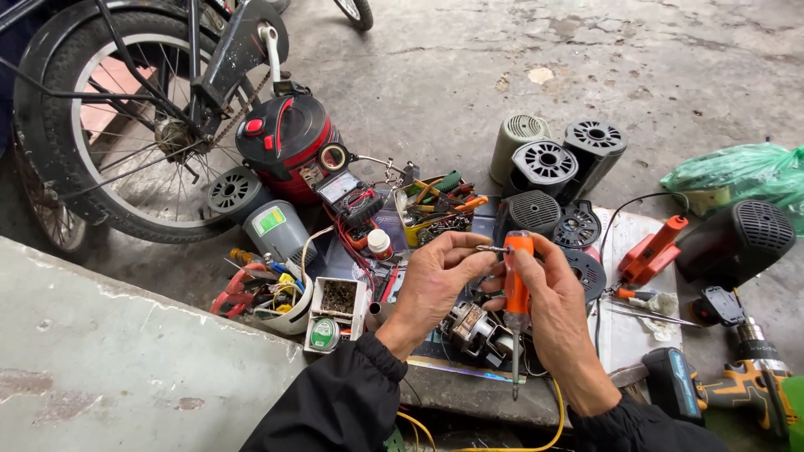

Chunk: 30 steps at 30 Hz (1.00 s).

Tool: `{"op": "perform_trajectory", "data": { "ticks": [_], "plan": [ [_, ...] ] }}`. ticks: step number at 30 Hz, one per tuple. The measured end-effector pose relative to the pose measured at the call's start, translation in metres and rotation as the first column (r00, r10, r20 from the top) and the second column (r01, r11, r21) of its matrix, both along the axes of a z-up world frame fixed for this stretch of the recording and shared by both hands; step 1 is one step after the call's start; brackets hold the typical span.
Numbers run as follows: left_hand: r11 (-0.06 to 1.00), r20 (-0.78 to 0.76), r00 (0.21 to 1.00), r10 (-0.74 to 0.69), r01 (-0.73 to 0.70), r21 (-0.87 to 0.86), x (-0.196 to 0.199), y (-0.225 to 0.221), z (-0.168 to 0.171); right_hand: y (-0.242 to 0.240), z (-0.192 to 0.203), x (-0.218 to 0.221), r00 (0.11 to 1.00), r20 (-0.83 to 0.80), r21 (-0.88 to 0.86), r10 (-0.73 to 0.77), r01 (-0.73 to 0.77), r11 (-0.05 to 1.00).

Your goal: Disassembling an electric motor component using a power drill and a screwdriver on a repair bench.

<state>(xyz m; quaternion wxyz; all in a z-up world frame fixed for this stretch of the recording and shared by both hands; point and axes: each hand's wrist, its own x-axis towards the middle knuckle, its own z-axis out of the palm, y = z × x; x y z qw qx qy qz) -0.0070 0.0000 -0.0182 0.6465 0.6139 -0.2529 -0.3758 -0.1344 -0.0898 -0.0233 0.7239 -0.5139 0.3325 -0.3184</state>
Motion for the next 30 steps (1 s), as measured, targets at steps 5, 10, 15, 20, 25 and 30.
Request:
{"op": "perform_trajectory", "data": {
  "ticks": [5, 10, 15, 20, 25, 30],
  "plan": [
    [0.998, -0.115, 0.992, 0.053, -0.057, -0.03, -0.006, -0.005, -0.001, 0.003, 0.009, 0.0, 0.998, -0.063, 0.112, 0.015, -0.008, 0.994],
    [0.995, -0.025, 0.997, 0.072, -0.073, -0.068, -0.007, -0.006, -0.004, -0.001, -0.004, 0.0, 0.997, 0.027, 0.262, 0.076, -0.081, 0.962],
    [0.996, -0.046, 0.999, 0.026, -0.03, -0.084, -0.008, -0.009, -0.011, -0.011, -0.03, 0.002, 0.991, 0.104, 0.349, 0.087, -0.119, 0.93],
    [0.994, -0.143, 0.989, 0.045, -0.059, -0.092, -0.01, -0.011, -0.002, -0.005, -0.022, 0.003, 0.998, 0.031, 0.286, 0.063, -0.07, 0.956],
    [0.995, -0.074, 0.993, 0.094, -0.095, -0.006, -0.009, -0.01, 0.0, -0.006, -0.032, 0.006, 0.994, 0.106, 0.228, -0.022, -0.003, 0.974],
    [0.996, -0.026, 0.997, 0.078, -0.079, -0.043, -0.006, -0.007, -0.002, -0.005, -0.028, 0.002, 0.999, -0.033, 0.121, -0.013, 0.017, 0.992]
  ]
}}
